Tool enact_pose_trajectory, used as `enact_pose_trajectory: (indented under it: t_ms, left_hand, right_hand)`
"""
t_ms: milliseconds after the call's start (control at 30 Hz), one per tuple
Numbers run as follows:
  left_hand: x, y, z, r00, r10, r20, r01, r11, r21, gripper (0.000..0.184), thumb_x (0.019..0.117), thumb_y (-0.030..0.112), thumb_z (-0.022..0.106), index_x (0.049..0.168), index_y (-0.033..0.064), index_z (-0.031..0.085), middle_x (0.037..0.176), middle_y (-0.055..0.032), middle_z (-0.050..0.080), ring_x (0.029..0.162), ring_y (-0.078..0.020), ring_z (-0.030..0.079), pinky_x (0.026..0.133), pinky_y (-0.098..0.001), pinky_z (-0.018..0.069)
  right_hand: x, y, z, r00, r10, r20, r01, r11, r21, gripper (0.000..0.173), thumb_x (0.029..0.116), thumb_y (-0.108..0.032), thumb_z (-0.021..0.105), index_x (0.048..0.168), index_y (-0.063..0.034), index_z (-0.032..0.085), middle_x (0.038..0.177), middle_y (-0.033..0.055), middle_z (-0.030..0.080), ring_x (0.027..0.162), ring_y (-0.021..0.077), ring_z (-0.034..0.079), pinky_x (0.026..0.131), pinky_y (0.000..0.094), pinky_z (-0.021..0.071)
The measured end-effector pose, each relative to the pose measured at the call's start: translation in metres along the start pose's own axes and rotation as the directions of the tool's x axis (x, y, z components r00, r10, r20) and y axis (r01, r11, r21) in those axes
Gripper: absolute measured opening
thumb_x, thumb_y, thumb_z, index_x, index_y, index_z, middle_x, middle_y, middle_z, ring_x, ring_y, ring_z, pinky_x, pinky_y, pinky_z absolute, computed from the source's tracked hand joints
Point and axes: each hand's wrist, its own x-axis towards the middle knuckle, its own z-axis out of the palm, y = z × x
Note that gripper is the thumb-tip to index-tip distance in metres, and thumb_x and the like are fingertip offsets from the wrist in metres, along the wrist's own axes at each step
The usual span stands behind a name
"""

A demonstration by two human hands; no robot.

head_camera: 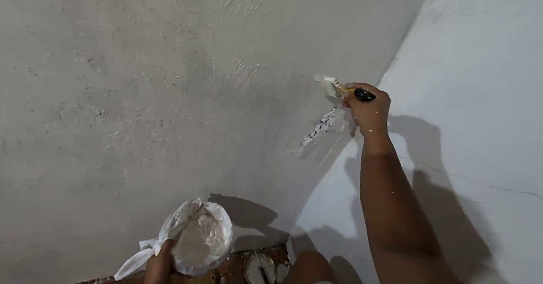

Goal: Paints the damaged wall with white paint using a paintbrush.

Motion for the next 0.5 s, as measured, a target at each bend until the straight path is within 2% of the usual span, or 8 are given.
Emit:
enact_pose_trajectory:
  t_ms: [100, 133, 233, 300, 367, 433, 500]
  left_hand:
    - [0.0, 0.0, 0.0, 1.0, -0.003, 0.001, 0.003, 1.0, -0.004, 0.027, 0.0979, 0.026, 0.059, 0.107, 0.0009, 0.058, 0.074, -0.0044, 0.059, 0.06, -0.0126, 0.059, 0.055, -0.0337, 0.0531]
    - [0.0, 0.0, 0.0, 1.0, -0.005, -0.001, 0.005, 1.0, -0.001, 0.027, 0.0981, 0.027, 0.059, 0.107, 0.0015, 0.058, 0.073, -0.0037, 0.058, 0.06, -0.0118, 0.059, 0.055, -0.0328, 0.0525]
    - [-0.003, -0.001, -0.002, 1.0, 0.006, 0.006, -0.006, 1.0, -0.008, 0.025, 0.0982, 0.026, 0.059, 0.106, 0.0016, 0.058, 0.072, -0.003, 0.058, 0.059, -0.0111, 0.059, 0.054, -0.0319, 0.0528]
    - [-0.004, 0.001, -0.003, 0.999, 0.019, 0.026, -0.018, 1.0, -0.018, 0.027, 0.0989, 0.024, 0.059, 0.111, 0.0001, 0.058, 0.075, -0.0041, 0.059, 0.061, -0.0114, 0.059, 0.056, -0.032, 0.053]
    - [-0.006, 0.005, -0.002, 0.999, 0.021, 0.024, -0.021, 1.0, -0.005, 0.024, 0.1009, 0.024, 0.057, 0.107, 0.0003, 0.059, 0.072, -0.0027, 0.06, 0.059, -0.0095, 0.059, 0.055, -0.0296, 0.053]
    - [-0.01, 0.01, -0.001, 1.0, -0.008, 0.02, 0.007, 1.0, 0.027, 0.025, 0.1026, 0.025, 0.056, 0.106, 0.0003, 0.059, 0.072, -0.0025, 0.059, 0.058, -0.0087, 0.058, 0.054, -0.0283, 0.0519]
    - [-0.01, 0.01, -0.002, 0.999, -0.03, 0.036, 0.029, 0.999, 0.025, 0.027, 0.1023, 0.025, 0.057, 0.11, -0.0012, 0.059, 0.077, -0.0048, 0.061, 0.063, -0.0106, 0.06, 0.059, -0.0309, 0.054]
  right_hand:
    - [-0.004, 0.001, 0.008, 0.994, -0.105, 0.029, 0.1, 0.988, 0.117, 0.029, 0.0999, -0.012, 0.065, 0.127, -0.0005, 0.068, 0.113, 0.0164, 0.07, 0.091, 0.0138, 0.07, 0.087, 0.0309, 0.0585]
    - [-0.005, 0.006, 0.012, 0.993, -0.115, 0.037, 0.11, 0.987, 0.118, 0.029, 0.0999, -0.012, 0.065, 0.126, 0.0001, 0.068, 0.112, 0.0167, 0.07, 0.09, 0.0135, 0.069, 0.087, 0.0303, 0.0582]
    - [-0.013, 0.018, 0.01, 1.0, -0.025, 0.017, 0.025, 0.999, 0.037, 0.031, 0.0988, -0.013, 0.066, 0.127, -0.0006, 0.068, 0.114, 0.0202, 0.071, 0.093, 0.0216, 0.07, 0.09, 0.039, 0.0571]
    - [-0.03, 0.012, 0.005, 1.0, 0.018, -0.022, -0.016, 0.995, 0.094, 0.031, 0.0983, -0.014, 0.067, 0.127, -0.001, 0.068, 0.112, 0.0172, 0.071, 0.089, 0.0177, 0.07, 0.086, 0.0367, 0.0591]
    - [-0.066, -0.002, -0.001, 1.0, 0.028, -0.007, -0.026, 0.969, 0.245, 0.032, 0.1005, -0.017, 0.065, 0.129, -0.0018, 0.063, 0.109, 0.0076, 0.068, 0.086, 0.0089, 0.069, 0.079, 0.0287, 0.0615]
    - [-0.111, -0.02, -0.001, 0.994, 0.081, 0.078, -0.107, 0.893, 0.437, 0.028, 0.1021, -0.015, 0.062, 0.128, -0.0047, 0.061, 0.106, 0.0001, 0.07, 0.086, 0.0101, 0.072, 0.076, 0.0293, 0.0638]
    - [-0.16, -0.031, 0.01, 0.964, 0.162, 0.211, -0.25, 0.824, 0.508, 0.022, 0.1037, -0.014, 0.055, 0.124, -0.0065, 0.062, 0.095, -0.0021, 0.073, 0.078, 0.0112, 0.072, 0.071, 0.0297, 0.0637]
